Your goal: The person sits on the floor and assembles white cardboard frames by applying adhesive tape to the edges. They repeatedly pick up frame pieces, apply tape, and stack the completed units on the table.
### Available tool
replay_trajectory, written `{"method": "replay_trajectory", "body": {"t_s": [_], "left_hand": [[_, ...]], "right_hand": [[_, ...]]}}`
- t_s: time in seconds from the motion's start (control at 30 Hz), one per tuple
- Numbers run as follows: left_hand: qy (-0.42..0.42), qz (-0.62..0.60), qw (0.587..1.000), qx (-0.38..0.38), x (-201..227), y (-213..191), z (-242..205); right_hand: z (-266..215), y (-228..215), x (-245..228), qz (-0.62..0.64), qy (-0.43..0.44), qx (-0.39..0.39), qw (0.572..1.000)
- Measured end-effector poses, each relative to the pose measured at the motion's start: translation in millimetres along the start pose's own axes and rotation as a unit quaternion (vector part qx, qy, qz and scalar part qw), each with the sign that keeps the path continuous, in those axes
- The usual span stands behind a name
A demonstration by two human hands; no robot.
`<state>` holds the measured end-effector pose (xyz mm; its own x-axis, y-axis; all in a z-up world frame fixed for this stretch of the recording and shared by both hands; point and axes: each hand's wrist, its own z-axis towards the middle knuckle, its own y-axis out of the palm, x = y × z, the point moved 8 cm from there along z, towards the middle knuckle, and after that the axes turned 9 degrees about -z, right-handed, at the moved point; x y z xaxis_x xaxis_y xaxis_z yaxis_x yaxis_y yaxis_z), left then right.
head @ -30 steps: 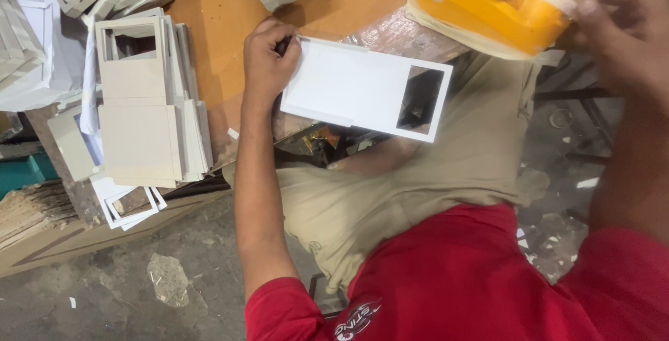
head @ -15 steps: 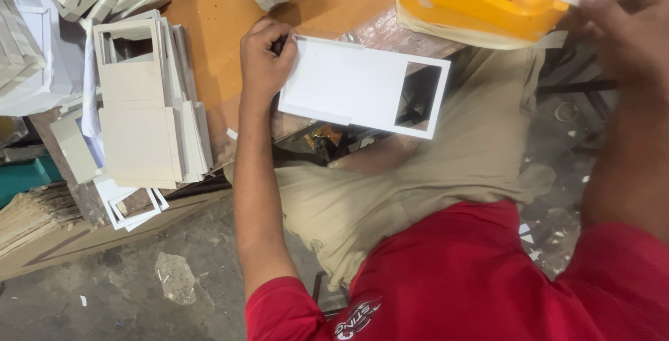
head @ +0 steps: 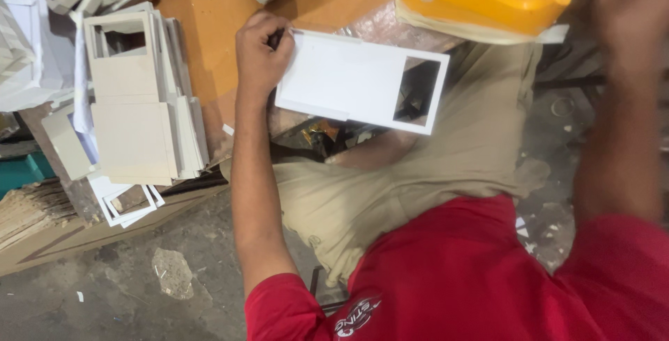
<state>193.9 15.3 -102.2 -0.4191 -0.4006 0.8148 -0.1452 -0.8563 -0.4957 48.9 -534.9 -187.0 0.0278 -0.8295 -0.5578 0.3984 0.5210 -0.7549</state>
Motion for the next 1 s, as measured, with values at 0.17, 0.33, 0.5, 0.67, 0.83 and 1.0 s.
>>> {"method": "replay_trajectory", "body": {"t_s": [0.17,0.33,0.5,0.67,0.83,1.0], "left_hand": [[0.068,0.040,0.997,-0.005,3.3,-3.0,5.4],[0.013,0.008,1.000,0.008,-8.7,-2.4,3.2],[0.023,0.028,0.999,0.013,-1.7,-1.6,0.4],[0.009,0.098,0.995,0.013,17.8,-3.1,-7.9],[0.100,0.273,0.954,-0.074,48.9,31.2,-13.5],[0.091,0.284,0.949,-0.100,65.2,51.5,-4.6]], "right_hand": [[-9.4,7.2,17.5,-0.034,0.007,0.102,0.994],[-33.7,-10.1,-0.7,-0.027,0.087,0.022,0.996],[-66.9,-37.7,-76.4,-0.070,0.088,0.040,0.993],[-76.1,-3.5,-154.0,0.216,0.050,0.041,0.974],[-91.5,45.4,-201.4,0.249,0.094,-0.004,0.964],[-105.3,46.1,-231.8,0.252,0.103,0.038,0.961]]}}
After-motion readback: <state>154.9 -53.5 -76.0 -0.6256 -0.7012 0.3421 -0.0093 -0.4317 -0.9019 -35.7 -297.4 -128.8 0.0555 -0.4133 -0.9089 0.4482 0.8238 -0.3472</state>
